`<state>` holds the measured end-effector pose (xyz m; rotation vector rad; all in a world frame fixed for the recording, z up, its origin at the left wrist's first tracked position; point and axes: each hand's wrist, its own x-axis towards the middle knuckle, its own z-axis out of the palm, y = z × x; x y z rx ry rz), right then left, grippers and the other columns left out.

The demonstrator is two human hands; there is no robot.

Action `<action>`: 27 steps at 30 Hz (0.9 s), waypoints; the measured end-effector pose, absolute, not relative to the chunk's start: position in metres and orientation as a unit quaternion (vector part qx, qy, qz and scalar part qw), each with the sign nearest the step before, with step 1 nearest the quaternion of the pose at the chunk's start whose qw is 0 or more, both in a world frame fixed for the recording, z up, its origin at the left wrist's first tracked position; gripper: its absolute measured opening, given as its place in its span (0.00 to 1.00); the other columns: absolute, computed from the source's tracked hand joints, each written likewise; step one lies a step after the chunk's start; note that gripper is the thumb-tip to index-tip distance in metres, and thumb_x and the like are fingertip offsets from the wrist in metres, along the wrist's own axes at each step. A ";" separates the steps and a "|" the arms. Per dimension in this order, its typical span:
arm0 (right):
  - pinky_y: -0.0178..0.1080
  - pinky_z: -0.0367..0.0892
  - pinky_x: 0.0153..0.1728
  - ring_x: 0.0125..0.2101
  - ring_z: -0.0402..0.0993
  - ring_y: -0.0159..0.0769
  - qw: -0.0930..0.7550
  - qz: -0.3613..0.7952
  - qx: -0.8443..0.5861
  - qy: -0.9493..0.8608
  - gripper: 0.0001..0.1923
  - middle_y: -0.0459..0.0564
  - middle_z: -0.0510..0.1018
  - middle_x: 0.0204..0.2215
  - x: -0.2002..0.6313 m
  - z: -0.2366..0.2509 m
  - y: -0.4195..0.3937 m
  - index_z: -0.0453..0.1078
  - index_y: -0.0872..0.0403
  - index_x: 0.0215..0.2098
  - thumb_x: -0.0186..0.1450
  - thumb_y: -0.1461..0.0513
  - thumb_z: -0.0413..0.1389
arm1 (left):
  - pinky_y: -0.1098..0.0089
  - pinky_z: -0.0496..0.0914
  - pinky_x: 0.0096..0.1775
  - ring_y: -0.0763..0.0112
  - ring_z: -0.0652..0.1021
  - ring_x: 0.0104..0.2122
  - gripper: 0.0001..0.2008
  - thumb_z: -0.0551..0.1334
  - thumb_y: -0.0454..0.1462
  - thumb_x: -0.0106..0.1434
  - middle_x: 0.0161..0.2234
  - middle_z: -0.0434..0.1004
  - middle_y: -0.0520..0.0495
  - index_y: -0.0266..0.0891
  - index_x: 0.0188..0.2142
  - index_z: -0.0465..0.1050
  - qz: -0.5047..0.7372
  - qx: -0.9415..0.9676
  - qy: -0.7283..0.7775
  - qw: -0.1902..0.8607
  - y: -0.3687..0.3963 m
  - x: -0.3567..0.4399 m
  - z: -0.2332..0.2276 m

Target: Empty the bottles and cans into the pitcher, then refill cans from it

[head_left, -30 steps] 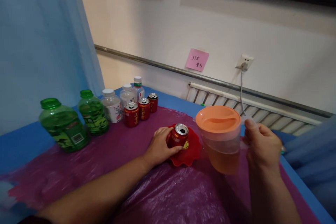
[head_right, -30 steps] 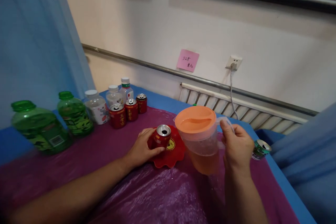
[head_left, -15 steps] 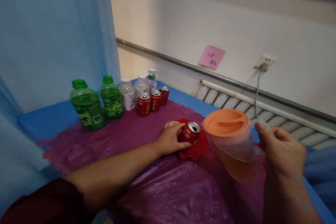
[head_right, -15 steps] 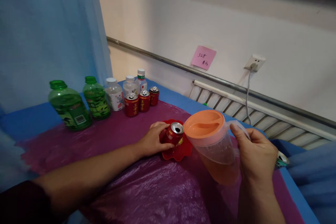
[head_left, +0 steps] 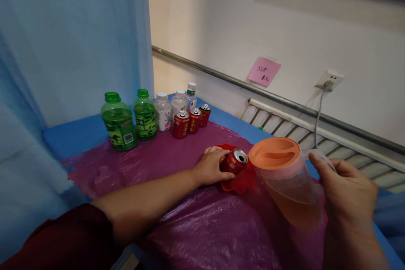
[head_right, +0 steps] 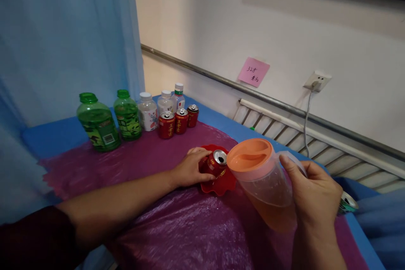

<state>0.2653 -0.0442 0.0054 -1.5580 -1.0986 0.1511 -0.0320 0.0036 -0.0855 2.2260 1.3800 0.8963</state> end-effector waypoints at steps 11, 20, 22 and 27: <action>0.35 0.52 0.19 0.21 0.58 0.31 0.507 0.050 -0.729 -0.457 0.29 0.40 0.64 0.16 0.257 0.015 -0.050 0.74 0.52 0.23 0.54 0.36 0.65 | 0.51 0.64 0.59 0.48 0.74 0.55 0.37 0.77 0.51 0.49 0.52 0.78 0.43 0.47 0.57 0.75 0.322 0.787 0.486 0.202 0.004 -0.031 -0.087; 0.35 0.50 0.19 0.21 0.58 0.30 0.515 0.052 -0.720 -0.463 0.25 0.39 0.63 0.16 0.254 0.015 -0.052 0.72 0.52 0.23 0.55 0.40 0.66 | 0.51 0.64 0.59 0.48 0.74 0.54 0.38 0.77 0.53 0.49 0.53 0.78 0.42 0.46 0.59 0.75 0.319 0.782 0.494 0.207 0.003 -0.030 -0.087; 0.35 0.50 0.19 0.20 0.57 0.30 0.514 0.063 -0.722 -0.458 0.25 0.39 0.63 0.15 0.254 0.015 -0.053 0.72 0.52 0.23 0.55 0.40 0.66 | 0.52 0.64 0.59 0.48 0.74 0.55 0.39 0.77 0.53 0.49 0.53 0.78 0.42 0.46 0.59 0.75 0.322 0.780 0.494 0.208 0.003 -0.030 -0.087; 0.34 0.51 0.18 0.21 0.58 0.29 0.514 0.072 -0.726 -0.452 0.25 0.39 0.64 0.16 0.256 0.014 -0.054 0.73 0.52 0.23 0.55 0.40 0.67 | 0.51 0.64 0.59 0.48 0.74 0.55 0.39 0.77 0.52 0.48 0.53 0.78 0.41 0.45 0.58 0.75 0.327 0.778 0.495 0.206 0.002 -0.029 -0.089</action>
